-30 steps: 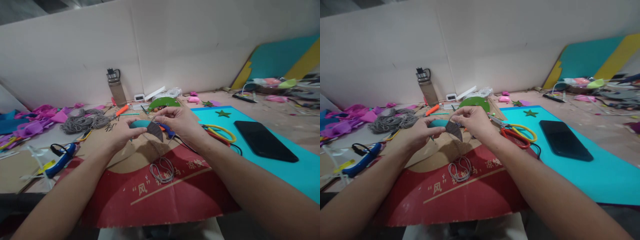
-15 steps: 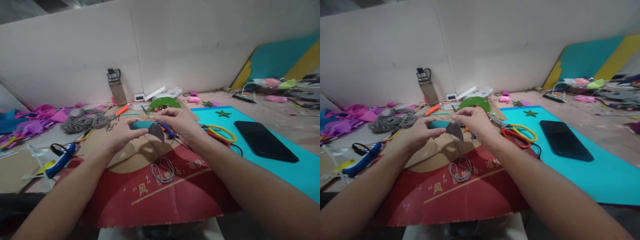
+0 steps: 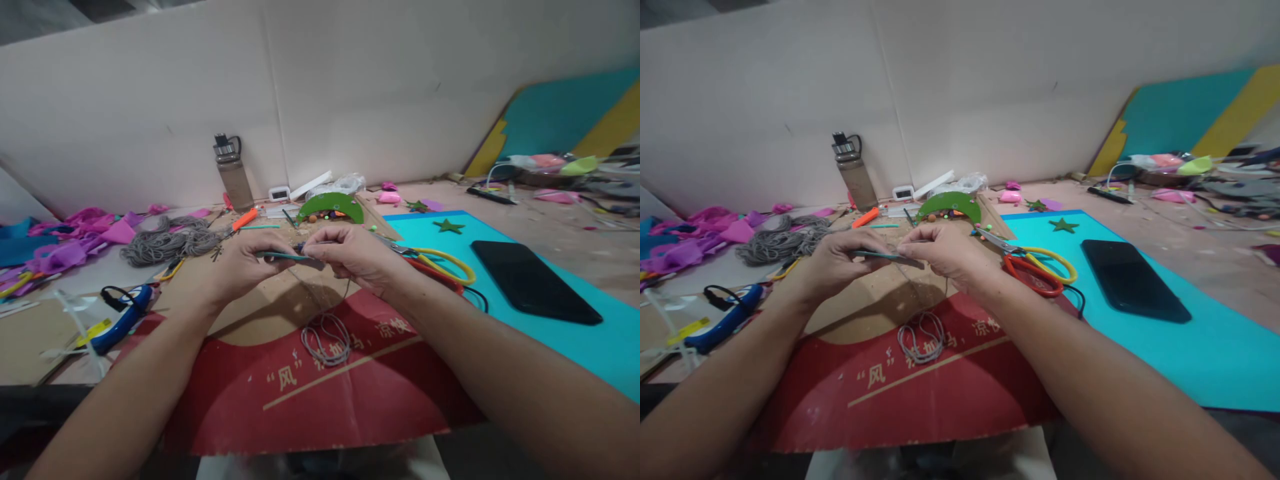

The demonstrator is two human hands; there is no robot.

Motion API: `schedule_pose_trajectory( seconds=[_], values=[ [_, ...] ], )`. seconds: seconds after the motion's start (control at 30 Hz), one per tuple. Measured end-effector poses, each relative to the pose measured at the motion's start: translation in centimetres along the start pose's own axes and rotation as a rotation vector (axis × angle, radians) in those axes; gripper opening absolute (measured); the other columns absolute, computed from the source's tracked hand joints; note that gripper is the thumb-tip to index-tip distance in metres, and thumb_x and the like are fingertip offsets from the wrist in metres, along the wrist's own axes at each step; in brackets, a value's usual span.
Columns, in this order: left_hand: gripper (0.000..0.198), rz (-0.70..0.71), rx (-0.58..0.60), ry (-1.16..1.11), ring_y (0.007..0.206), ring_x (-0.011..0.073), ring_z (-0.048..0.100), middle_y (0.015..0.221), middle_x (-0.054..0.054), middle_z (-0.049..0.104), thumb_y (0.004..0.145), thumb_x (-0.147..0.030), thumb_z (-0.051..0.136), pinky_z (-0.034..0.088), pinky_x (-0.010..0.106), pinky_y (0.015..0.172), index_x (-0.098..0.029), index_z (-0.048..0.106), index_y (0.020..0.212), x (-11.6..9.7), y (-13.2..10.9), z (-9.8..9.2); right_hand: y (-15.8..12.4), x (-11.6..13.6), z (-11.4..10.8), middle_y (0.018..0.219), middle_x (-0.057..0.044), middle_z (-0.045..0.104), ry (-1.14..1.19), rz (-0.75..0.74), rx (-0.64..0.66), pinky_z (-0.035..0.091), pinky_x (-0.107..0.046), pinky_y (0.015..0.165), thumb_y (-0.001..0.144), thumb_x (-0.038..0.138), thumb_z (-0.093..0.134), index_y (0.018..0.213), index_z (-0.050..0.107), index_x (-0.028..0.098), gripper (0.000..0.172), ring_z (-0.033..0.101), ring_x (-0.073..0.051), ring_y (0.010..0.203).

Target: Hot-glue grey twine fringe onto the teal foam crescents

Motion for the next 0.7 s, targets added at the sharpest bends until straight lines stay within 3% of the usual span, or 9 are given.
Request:
schedule_pose_trajectory(
  seconds=[0.3,0.4,0.47,0.6,0.63,0.7],
  values=[
    [0.003,0.331,-0.094,0.114,0.087,0.0188,0.064,0.088,0.005,0.073,0.079,-0.031,0.075,0.049,0.037,0.085,-0.030,0.078,0.077,-2.3,-0.4,-1.2,-0.5,0.6,1.3,0.066,0.004,0.061,-0.060,-0.037,0.069,0.019,-0.023,0.042,0.065,0.034,0.077,0.069,0.063,0.019,0.021,0.032,-0.004,0.047],
    [0.005,0.366,-0.112,0.176,0.097,0.0205,0.062,0.097,0.005,0.072,0.080,-0.030,0.073,0.046,0.041,0.093,-0.031,0.076,0.075,-2.5,-0.6,-1.1,-0.6,0.7,1.8,0.068,0.002,0.064,-0.060,-0.028,0.100,0.021,-0.022,0.043,0.065,0.030,0.076,0.068,0.062,0.018,0.019,0.036,-0.004,0.048],
    [0.000,0.327,-0.170,0.228,0.106,0.0218,0.059,0.108,0.005,0.070,0.079,-0.030,0.074,0.044,0.043,0.098,-0.031,0.075,0.079,-2.3,-0.7,-1.1,-0.6,0.8,1.8,0.065,0.002,0.063,-0.046,-0.039,0.098,0.022,-0.022,0.044,0.066,0.029,0.076,0.068,0.062,0.018,0.018,0.039,-0.005,0.049],
    [0.048,0.084,-0.421,0.214,0.114,0.0239,0.055,0.128,0.007,0.060,0.067,-0.031,0.083,0.045,0.041,0.096,-0.028,0.066,0.112,-0.3,-1.0,-2.4,-0.5,1.4,1.0,0.065,0.002,0.063,0.050,-0.091,0.000,0.024,-0.022,0.044,0.065,0.028,0.076,0.066,0.061,0.017,0.019,0.040,-0.005,0.049],
    [0.052,0.004,-0.470,0.148,0.109,0.0228,0.057,0.125,0.008,0.061,0.067,-0.030,0.083,0.047,0.039,0.092,-0.026,0.063,0.115,0.5,-1.1,-2.6,-0.4,1.4,0.7,0.064,0.002,0.062,0.066,-0.091,-0.035,0.024,-0.022,0.044,0.064,0.029,0.077,0.066,0.060,0.017,0.021,0.041,-0.005,0.050],
    [0.040,-0.170,-0.432,-0.070,0.096,0.0194,0.062,0.110,0.007,0.066,0.072,-0.028,0.077,0.049,0.035,0.084,-0.021,0.064,0.109,2.5,-1.0,-1.8,-0.4,1.3,0.3,0.061,0.003,0.059,0.093,-0.088,-0.087,0.026,-0.022,0.045,0.063,0.031,0.079,0.065,0.059,0.018,0.024,0.041,-0.006,0.050]
  ],
)
Point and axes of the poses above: each hand's wrist, its own y-axis towards the middle knuckle, its own z-axis out of the palm, x = y × z, the point moved 9 cm from there along y, towards the middle knuckle
